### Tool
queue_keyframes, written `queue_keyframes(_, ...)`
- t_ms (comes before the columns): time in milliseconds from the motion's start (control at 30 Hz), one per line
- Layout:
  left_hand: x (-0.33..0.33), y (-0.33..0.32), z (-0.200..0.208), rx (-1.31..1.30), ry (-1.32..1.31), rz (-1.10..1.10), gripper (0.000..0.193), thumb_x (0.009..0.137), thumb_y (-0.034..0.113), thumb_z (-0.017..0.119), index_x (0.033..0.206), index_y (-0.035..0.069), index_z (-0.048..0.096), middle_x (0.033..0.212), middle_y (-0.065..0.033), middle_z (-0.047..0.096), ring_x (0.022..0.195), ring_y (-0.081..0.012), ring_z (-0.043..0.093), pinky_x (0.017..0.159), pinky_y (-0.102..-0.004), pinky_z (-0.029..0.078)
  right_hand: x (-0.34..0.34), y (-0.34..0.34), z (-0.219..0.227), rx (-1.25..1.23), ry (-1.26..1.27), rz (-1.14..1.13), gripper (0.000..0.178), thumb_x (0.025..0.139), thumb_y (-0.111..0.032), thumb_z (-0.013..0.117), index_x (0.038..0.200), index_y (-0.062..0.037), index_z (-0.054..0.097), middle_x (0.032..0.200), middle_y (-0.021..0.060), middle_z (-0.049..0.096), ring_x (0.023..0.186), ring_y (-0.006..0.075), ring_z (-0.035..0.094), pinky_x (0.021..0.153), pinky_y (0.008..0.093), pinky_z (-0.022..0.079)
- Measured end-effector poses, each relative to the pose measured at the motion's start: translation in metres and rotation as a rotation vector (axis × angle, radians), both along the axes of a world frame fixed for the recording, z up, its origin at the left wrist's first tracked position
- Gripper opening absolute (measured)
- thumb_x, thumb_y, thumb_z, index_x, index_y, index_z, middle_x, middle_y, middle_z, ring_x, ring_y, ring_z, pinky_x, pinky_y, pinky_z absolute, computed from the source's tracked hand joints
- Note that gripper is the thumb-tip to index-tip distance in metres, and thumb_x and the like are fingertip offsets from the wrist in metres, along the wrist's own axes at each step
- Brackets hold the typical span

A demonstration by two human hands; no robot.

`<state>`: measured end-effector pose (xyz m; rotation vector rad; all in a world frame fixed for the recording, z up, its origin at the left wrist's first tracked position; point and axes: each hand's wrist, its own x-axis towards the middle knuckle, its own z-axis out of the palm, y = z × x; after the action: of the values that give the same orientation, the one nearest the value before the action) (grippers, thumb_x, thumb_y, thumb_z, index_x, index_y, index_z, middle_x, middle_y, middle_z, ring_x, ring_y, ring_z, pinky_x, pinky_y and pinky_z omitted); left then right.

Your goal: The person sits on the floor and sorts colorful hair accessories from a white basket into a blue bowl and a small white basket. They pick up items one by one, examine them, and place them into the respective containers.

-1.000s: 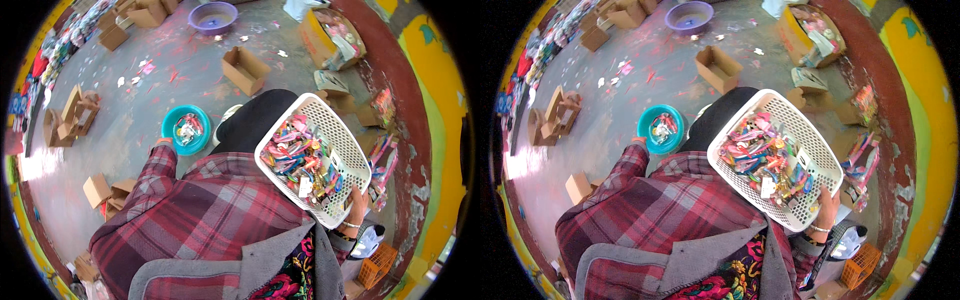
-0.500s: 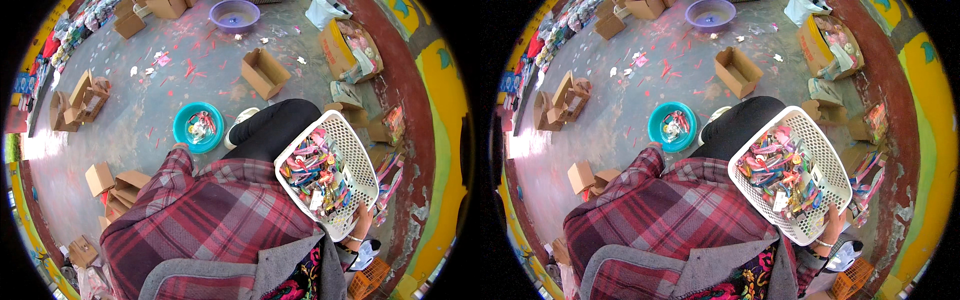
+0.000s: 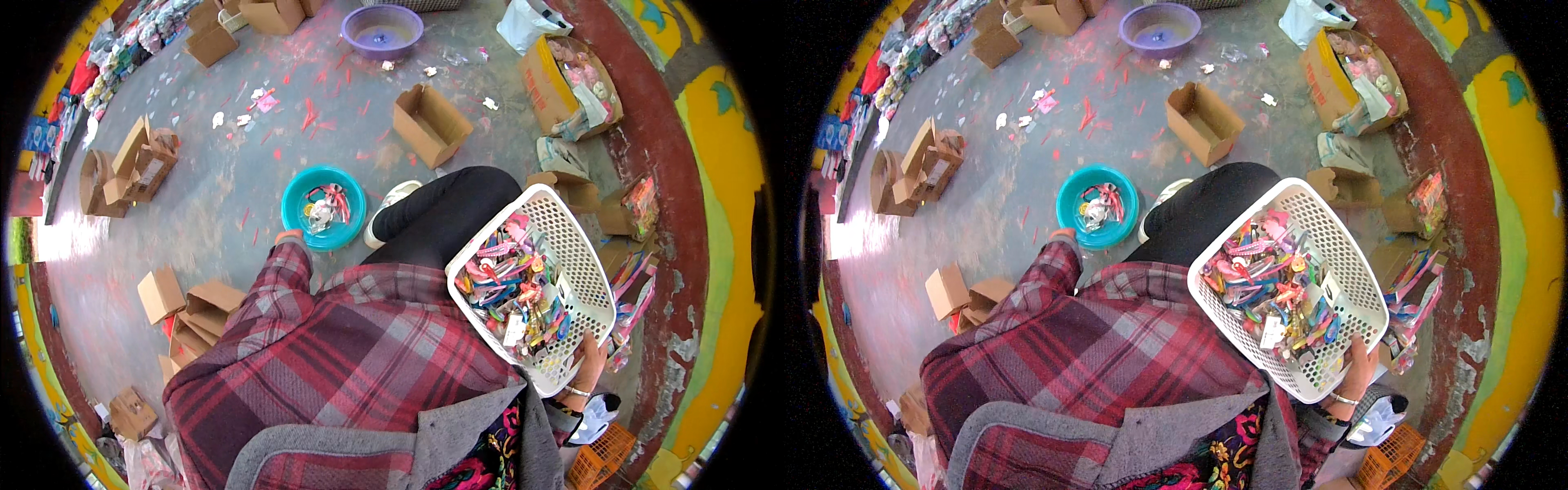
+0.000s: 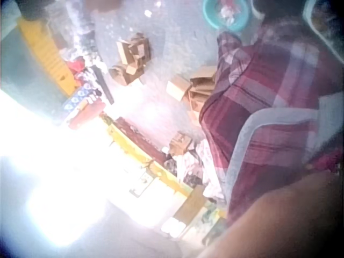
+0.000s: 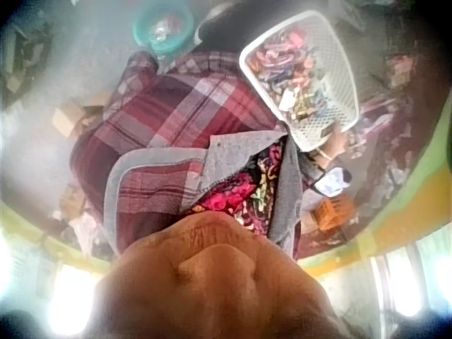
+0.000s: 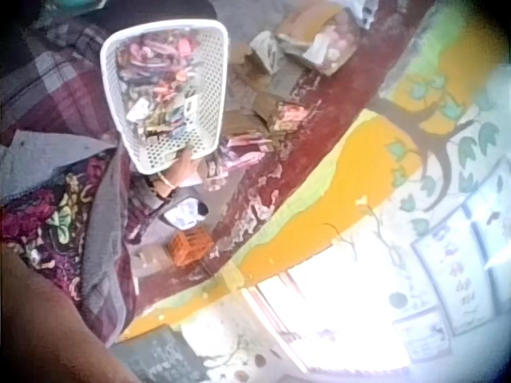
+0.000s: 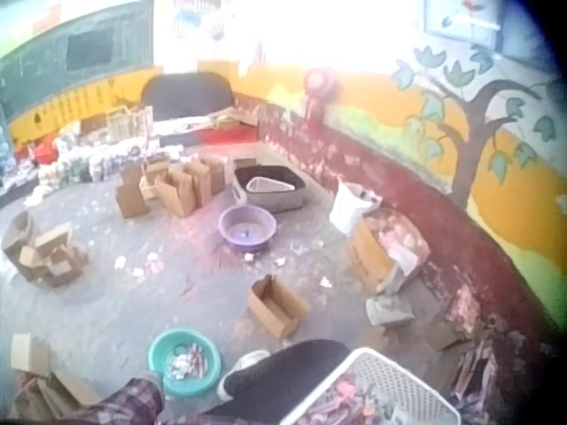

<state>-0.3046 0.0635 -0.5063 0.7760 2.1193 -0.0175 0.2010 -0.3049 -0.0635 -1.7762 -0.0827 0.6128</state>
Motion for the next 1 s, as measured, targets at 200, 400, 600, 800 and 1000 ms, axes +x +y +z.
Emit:
queue_keyframes(200,-0.031,0.029,0.011,-0.115,0.195,-0.450,0.034,0.078,0.030,0.064,0.105,0.010,0.061,0.098,-0.0085,0.065,0.088,-0.0199,0.062,0.080,-0.0328,0.048,0.013,-0.017,-0.012,-0.045,0.005,0.027,0.036,0.082,-0.012,0.054,0.116,0.0011,0.048,0.086,0.0029,0.058,0.064,0.0078,0.050,0.056,0.0212,0.039)
queue_keyframes(400,0.033,0.023,0.061,-0.201,0.039,-0.219,0.039,0.076,0.031,0.066,0.107,0.009,0.060,0.101,-0.0081,0.063,0.087,-0.0188,0.062,0.079,-0.0320,0.049,0.013,-0.021,-0.014,-0.066,-0.064,0.001,0.032,0.081,-0.012,0.055,0.111,0.0002,0.051,0.076,-0.0017,0.055,0.056,0.0045,0.041,0.050,0.0194,0.031)
queue_keyframes(600,-0.062,0.027,-0.025,-0.043,-0.041,-0.348,0.029,0.086,0.022,0.048,0.105,0.001,0.057,0.091,-0.0168,0.064,0.073,-0.0272,0.065,0.061,-0.0432,0.053,0.018,-0.015,-0.020,-0.025,-0.010,0.027,0.029,0.081,-0.012,0.056,0.107,0.0004,0.053,0.073,-0.0026,0.053,0.054,0.0039,0.039,0.049,0.0187,0.030)
queue_keyframes(800,0.040,-0.001,0.075,-0.213,0.288,-1.062,0.033,0.085,0.028,0.052,0.110,0.007,0.055,0.094,-0.0138,0.063,0.085,-0.0227,0.062,0.074,-0.0372,0.050,0.004,-0.011,-0.008,-0.044,-0.067,-0.019,0.030,0.080,-0.010,0.056,0.108,0.0006,0.052,0.075,-0.0016,0.054,0.055,0.0041,0.040,0.049,0.0188,0.031)
queue_keyframes(1000,0.041,0.021,0.092,-0.337,0.305,-1.015,0.060,0.068,0.038,0.074,0.119,0.013,0.053,0.112,-0.0045,0.059,0.101,-0.0183,0.056,0.086,-0.0367,0.047,0.008,-0.015,-0.011,-0.053,-0.046,-0.010,0.032,0.080,-0.010,0.055,0.110,0.0008,0.052,0.079,-0.0006,0.056,0.056,0.0045,0.043,0.050,0.0187,0.032)
